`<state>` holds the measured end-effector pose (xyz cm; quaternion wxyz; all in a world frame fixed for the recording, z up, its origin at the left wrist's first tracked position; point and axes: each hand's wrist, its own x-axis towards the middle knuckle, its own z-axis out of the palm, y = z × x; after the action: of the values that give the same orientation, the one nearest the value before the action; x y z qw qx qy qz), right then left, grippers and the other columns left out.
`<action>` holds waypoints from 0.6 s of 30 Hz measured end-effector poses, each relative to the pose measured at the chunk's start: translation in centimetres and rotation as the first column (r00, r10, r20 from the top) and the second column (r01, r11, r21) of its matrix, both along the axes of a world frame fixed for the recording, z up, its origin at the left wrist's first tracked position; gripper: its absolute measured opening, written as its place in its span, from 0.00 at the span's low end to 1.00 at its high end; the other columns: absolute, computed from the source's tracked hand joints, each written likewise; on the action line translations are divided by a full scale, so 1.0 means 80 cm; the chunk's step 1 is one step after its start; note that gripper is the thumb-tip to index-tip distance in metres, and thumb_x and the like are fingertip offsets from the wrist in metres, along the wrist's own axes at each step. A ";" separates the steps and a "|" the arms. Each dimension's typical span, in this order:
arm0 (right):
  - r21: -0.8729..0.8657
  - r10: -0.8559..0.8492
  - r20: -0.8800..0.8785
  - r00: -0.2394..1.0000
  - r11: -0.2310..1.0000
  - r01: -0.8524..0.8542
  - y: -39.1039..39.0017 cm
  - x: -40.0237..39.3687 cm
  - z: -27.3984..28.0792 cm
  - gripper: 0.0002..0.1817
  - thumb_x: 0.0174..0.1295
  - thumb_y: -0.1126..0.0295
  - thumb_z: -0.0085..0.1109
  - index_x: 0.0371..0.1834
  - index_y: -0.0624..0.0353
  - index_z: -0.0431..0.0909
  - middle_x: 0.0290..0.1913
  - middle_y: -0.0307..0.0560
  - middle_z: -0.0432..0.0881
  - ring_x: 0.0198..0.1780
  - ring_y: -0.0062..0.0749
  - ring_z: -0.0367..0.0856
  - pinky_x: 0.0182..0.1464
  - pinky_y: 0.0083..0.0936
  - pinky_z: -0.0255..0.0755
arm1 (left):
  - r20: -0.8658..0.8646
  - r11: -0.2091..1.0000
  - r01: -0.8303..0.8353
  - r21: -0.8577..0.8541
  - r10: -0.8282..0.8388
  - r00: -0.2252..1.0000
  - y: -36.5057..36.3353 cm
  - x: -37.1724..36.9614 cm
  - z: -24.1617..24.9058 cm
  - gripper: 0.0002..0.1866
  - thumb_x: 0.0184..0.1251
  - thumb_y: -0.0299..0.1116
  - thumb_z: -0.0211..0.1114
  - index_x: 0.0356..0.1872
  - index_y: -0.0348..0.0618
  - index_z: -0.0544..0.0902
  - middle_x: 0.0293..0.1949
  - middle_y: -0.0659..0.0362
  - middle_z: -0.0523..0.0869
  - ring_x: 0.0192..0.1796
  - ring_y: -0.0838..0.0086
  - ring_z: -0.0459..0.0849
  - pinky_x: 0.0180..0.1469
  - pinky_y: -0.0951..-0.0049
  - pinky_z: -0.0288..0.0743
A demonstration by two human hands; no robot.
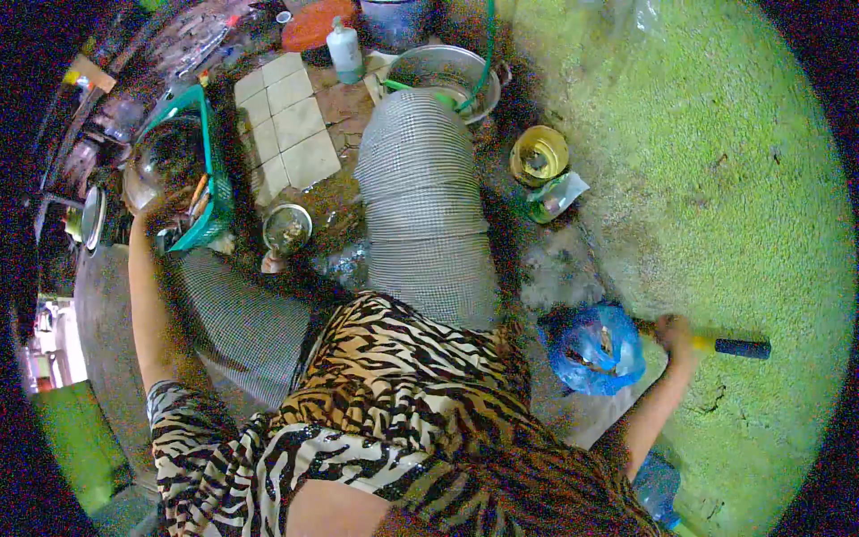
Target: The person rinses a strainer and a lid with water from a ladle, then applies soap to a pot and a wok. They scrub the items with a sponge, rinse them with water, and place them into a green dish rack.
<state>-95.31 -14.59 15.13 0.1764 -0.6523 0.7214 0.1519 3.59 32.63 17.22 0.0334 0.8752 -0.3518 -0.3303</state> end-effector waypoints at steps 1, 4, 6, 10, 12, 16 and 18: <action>0.069 0.136 -0.214 0.967 0.990 -0.124 0.030 0.027 0.007 0.17 0.57 0.56 0.55 0.37 0.61 0.79 0.31 0.54 0.81 0.36 0.39 0.81 0.40 0.34 0.72 | -0.018 0.858 0.386 -0.340 -0.416 0.909 0.015 0.052 -0.048 0.21 0.63 0.37 0.52 0.59 0.62 0.70 0.29 0.64 0.81 0.26 0.76 0.77 0.26 0.73 0.73; 0.088 0.183 -0.228 0.956 0.982 -0.167 0.083 0.136 0.063 0.21 0.57 0.55 0.56 0.43 0.61 0.79 0.39 0.57 0.81 0.44 0.43 0.80 0.48 0.36 0.71 | 0.006 0.927 0.287 -0.240 -0.294 0.956 0.016 0.016 -0.003 0.21 0.59 0.37 0.58 0.55 0.55 0.73 0.34 0.63 0.79 0.28 0.73 0.77 0.27 0.72 0.71; -0.099 0.227 0.046 0.973 0.970 -0.222 0.065 0.148 0.043 0.22 0.58 0.55 0.54 0.46 0.62 0.78 0.43 0.58 0.81 0.47 0.45 0.79 0.50 0.36 0.69 | -0.411 0.905 -0.426 0.004 0.390 0.824 0.000 -0.022 0.030 0.21 0.58 0.38 0.61 0.55 0.53 0.73 0.39 0.62 0.79 0.31 0.73 0.77 0.29 0.70 0.72; -0.476 0.483 0.238 0.842 0.814 -0.332 0.036 0.279 0.075 0.21 0.61 0.57 0.52 0.47 0.63 0.76 0.44 0.56 0.80 0.47 0.42 0.78 0.49 0.32 0.69 | -0.262 0.985 -0.119 -0.127 0.082 0.962 0.049 0.030 -0.005 0.24 0.59 0.51 0.58 0.56 0.58 0.72 0.44 0.60 0.80 0.38 0.71 0.79 0.40 0.64 0.73; -0.529 0.551 0.309 0.775 0.777 -0.342 0.023 0.366 0.109 0.19 0.62 0.58 0.52 0.48 0.63 0.76 0.45 0.54 0.80 0.47 0.39 0.78 0.49 0.31 0.69 | -0.205 0.949 -0.298 -0.104 0.273 0.940 0.059 0.019 0.009 0.28 0.59 0.56 0.57 0.58 0.54 0.70 0.49 0.57 0.79 0.45 0.68 0.79 0.48 0.59 0.70; -0.617 0.728 0.476 0.493 0.676 -0.403 0.041 0.541 0.170 0.14 0.63 0.65 0.51 0.46 0.62 0.76 0.44 0.46 0.79 0.47 0.29 0.75 0.51 0.24 0.67 | -0.329 0.716 -0.649 -0.259 0.566 0.756 0.088 -0.042 0.056 0.29 0.61 0.55 0.56 0.57 0.45 0.72 0.52 0.55 0.78 0.50 0.69 0.78 0.49 0.63 0.70; -0.616 0.770 0.548 0.327 0.636 -0.465 0.065 0.642 0.193 0.13 0.64 0.67 0.50 0.46 0.62 0.76 0.45 0.43 0.78 0.47 0.26 0.74 0.51 0.22 0.66 | -0.476 0.551 -0.734 -0.397 0.560 0.678 0.137 -0.033 0.042 0.28 0.61 0.54 0.56 0.56 0.45 0.72 0.51 0.56 0.79 0.49 0.72 0.79 0.48 0.66 0.70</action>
<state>-43.93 -9.36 30.58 0.2767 -0.8953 0.2712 -0.2197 0.98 43.60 20.60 0.4602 0.8320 -0.0707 -0.3016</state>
